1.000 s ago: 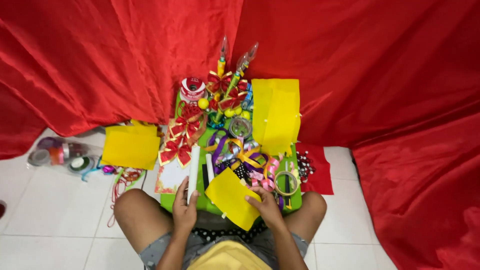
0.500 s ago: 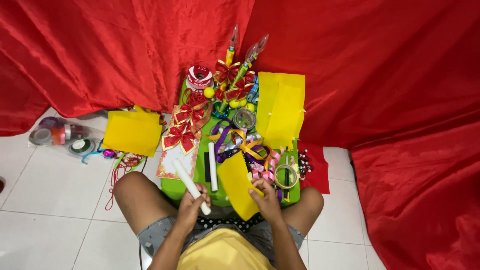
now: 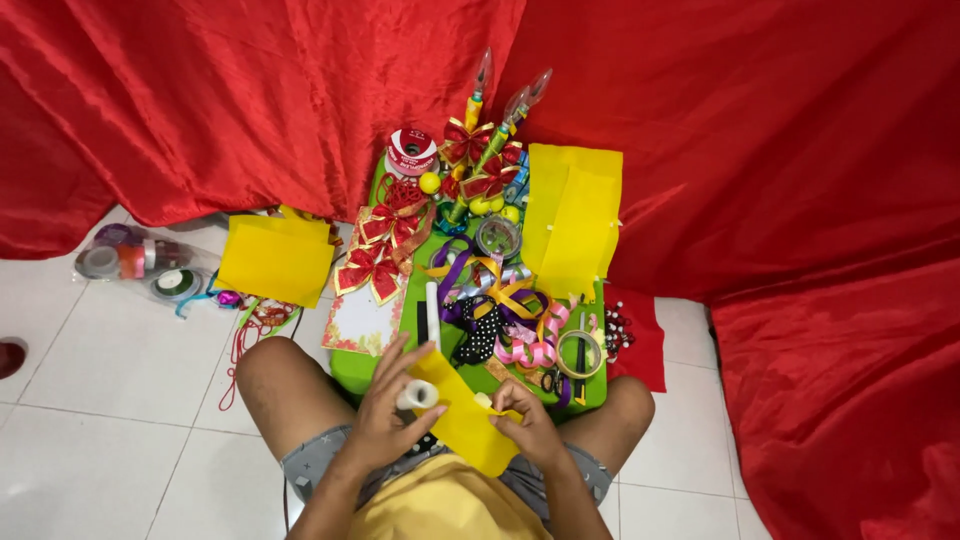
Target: The person sits on the floor and wraps a yellow sheet of paper around a white cylindrical tube. They align the paper, roll it tightly around the tube, and then secure the seam with adhesive tape.
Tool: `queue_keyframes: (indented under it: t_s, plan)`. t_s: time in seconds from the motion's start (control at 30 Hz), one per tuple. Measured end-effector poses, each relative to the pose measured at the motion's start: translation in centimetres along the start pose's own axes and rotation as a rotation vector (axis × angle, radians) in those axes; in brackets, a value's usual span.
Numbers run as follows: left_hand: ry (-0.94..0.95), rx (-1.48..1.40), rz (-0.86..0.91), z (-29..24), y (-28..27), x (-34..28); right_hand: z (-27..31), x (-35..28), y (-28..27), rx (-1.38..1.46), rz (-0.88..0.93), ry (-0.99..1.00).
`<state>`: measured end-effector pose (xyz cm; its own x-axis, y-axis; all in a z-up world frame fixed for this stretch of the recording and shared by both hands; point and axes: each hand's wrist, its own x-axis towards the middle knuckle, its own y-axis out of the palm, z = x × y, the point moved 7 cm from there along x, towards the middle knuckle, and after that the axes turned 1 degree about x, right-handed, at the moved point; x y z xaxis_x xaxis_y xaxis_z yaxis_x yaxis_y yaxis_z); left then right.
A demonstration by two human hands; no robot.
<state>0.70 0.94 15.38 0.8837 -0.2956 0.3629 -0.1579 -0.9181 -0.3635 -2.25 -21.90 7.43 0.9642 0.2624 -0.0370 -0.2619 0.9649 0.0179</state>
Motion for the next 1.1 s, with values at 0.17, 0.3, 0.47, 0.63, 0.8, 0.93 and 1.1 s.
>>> queue_keyframes:
  t_s: [0.17,0.3,0.47,0.63,0.8,0.93,1.1]
  plan:
    - [0.126,0.042,0.235,-1.3,1.1,0.9,-0.6,0.1,0.5,-0.019,0.094,0.077]
    - [0.139,0.037,0.341,0.2,2.7,1.0,-0.1,0.1,0.6,-0.089,0.120,0.042]
    - [0.007,-0.073,0.432,0.3,3.4,0.8,4.0,-0.2,0.0,-0.352,0.145,-0.002]
    - [-0.060,-0.066,0.504,0.4,4.2,0.5,10.0,0.0,1.8,-0.721,0.135,-0.372]
    - [-0.071,-0.044,0.503,0.6,4.7,0.5,10.1,0.1,2.8,-0.712,0.174,-0.380]
    - [-0.135,-0.067,0.515,1.5,4.9,0.3,11.9,0.1,3.4,-0.566,0.166,-0.462]
    - [-0.202,-0.118,0.472,2.9,5.2,0.2,11.3,-0.5,2.9,-0.443,0.102,-0.550]
